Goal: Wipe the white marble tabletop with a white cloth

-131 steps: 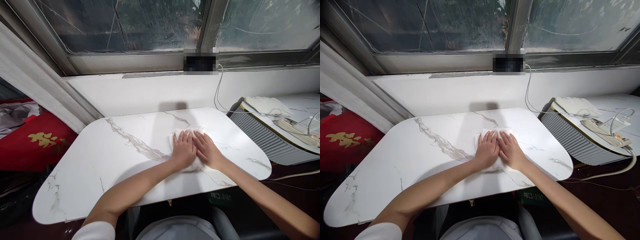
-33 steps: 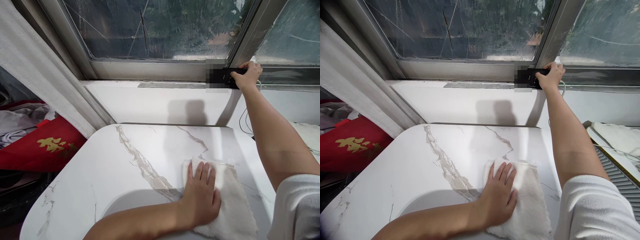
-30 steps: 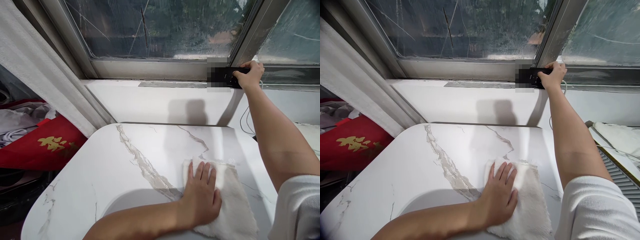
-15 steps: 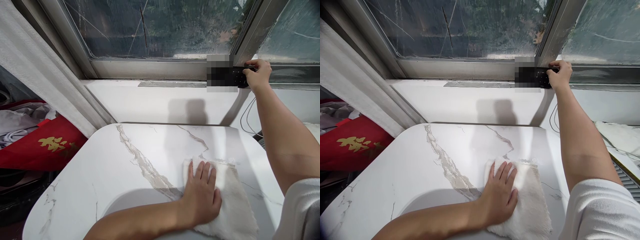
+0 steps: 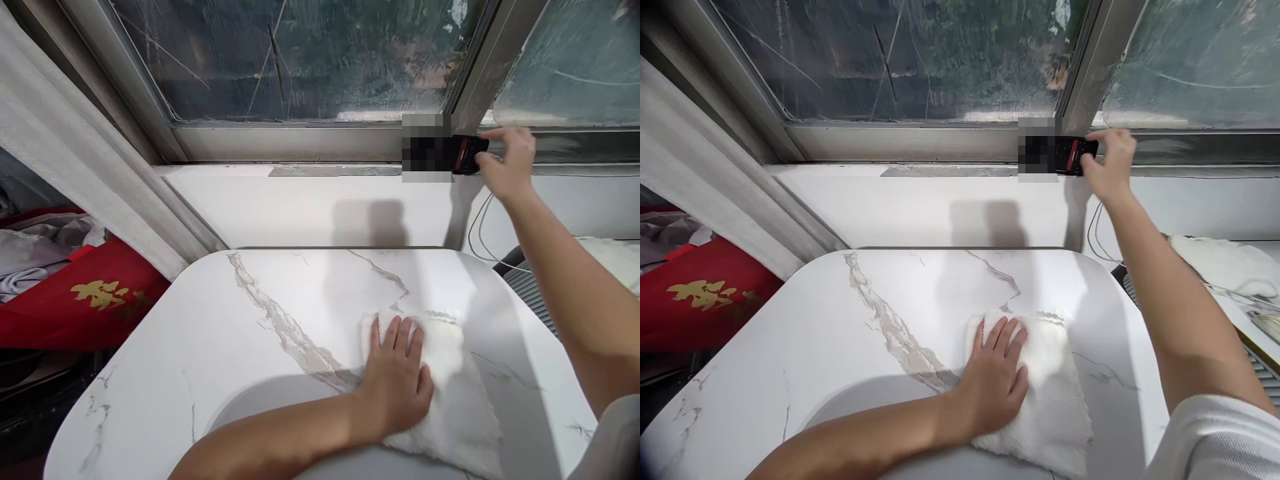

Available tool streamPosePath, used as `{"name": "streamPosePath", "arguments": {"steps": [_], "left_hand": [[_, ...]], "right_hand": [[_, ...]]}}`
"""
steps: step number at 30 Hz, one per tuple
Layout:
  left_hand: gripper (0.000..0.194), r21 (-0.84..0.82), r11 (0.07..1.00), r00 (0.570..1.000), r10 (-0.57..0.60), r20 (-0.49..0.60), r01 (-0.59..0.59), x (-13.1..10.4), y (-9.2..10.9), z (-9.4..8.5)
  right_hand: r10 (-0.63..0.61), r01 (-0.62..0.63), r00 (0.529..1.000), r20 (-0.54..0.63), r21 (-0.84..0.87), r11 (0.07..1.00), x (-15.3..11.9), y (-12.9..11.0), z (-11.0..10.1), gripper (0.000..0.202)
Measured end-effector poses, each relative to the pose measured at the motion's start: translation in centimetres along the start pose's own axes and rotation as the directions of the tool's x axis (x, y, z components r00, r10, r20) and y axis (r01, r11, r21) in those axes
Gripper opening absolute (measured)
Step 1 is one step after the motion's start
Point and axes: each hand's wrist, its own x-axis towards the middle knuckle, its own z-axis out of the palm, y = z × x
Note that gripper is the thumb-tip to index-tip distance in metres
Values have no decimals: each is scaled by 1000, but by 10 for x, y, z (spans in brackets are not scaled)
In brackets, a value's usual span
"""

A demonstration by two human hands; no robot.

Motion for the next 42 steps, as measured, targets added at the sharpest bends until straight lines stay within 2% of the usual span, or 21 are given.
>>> {"name": "streamPosePath", "arguments": {"steps": [1, 3, 4, 5, 8, 10, 12, 14, 19, 23, 27, 30, 33, 37, 42], "left_hand": [[54, 6, 1000, 1000, 1, -11, -1, 0, 0, 1], [53, 20, 1000, 1000, 6, -29, -6, 1, -1, 2], [53, 28, 1000, 999, 8, -40, -7, 1, -1, 3], [53, 35, 999, 999, 8, -52, -7, 2, -1, 4], [53, 58, 998, 997, 4, -83, 1, 2, -1, 7], [54, 74, 997, 996, -4, -91, 10, 3, -1, 10], [56, 97, 995, 995, -18, -101, 28, 4, -1, 14], [57, 125, 991, 993, -34, -116, 49, 5, 0, 17], [55, 183, 980, 988, -58, -141, 84, -1, 5, 24], [57, 234, 969, 990, -43, -138, 74, -25, 17, 32], [58, 253, 968, 993, 23, -113, 7, -44, 34, 42], [58, 256, 967, 994, 27, -105, 1, -35, 42, 47], [57, 240, 971, 996, 1, -94, 21, 0, 44, 48], [54, 207, 976, 992, -36, -125, 62, 79, 36, 47], [55, 222, 965, 980, -100, -169, 137, 176, 22, 47]], "right_hand": [[-134, 132, 990, 38, 39, 990, -17, -12, -4, 29], [-376, 346, 915, 146, 197, 917, -65, -38, -15, 28], [-451, 380, 863, 228, 296, 876, -95, -49, -22, 28], [-477, 360, 829, 293, 375, 854, -126, -59, -29, 30], [-388, 195, 771, 504, 394, 898, -218, -76, -52, 36], [-276, 74, 752, 599, 339, 938, -265, -78, -63, 42], [-209, 42, 758, 619, 273, 961, -298, -76, -69, 49], [-190, 69, 763, 618, 215, 974, -316, -74, -70, 53], [-167, 136, 781, 602, 97, 986, -334, -87, -76, 54], [-159, 153, 793, 588, 61, 986, -355, -102, -100, 53], [-111, 108, 770, 628, 43, 993, -373, -102, -125, 53], [-53, 72, 742, 669, 0, 997, -368, -90, -128, 53], [8, 42, 718, 696, -54, 998, -344, -68, -111, 53], [100, 2, 688, 719, -141, 990, -290, -24, -64, 54], [80, 7, 758, 648, -130, 991, -227, 28, -8, 53]]}}
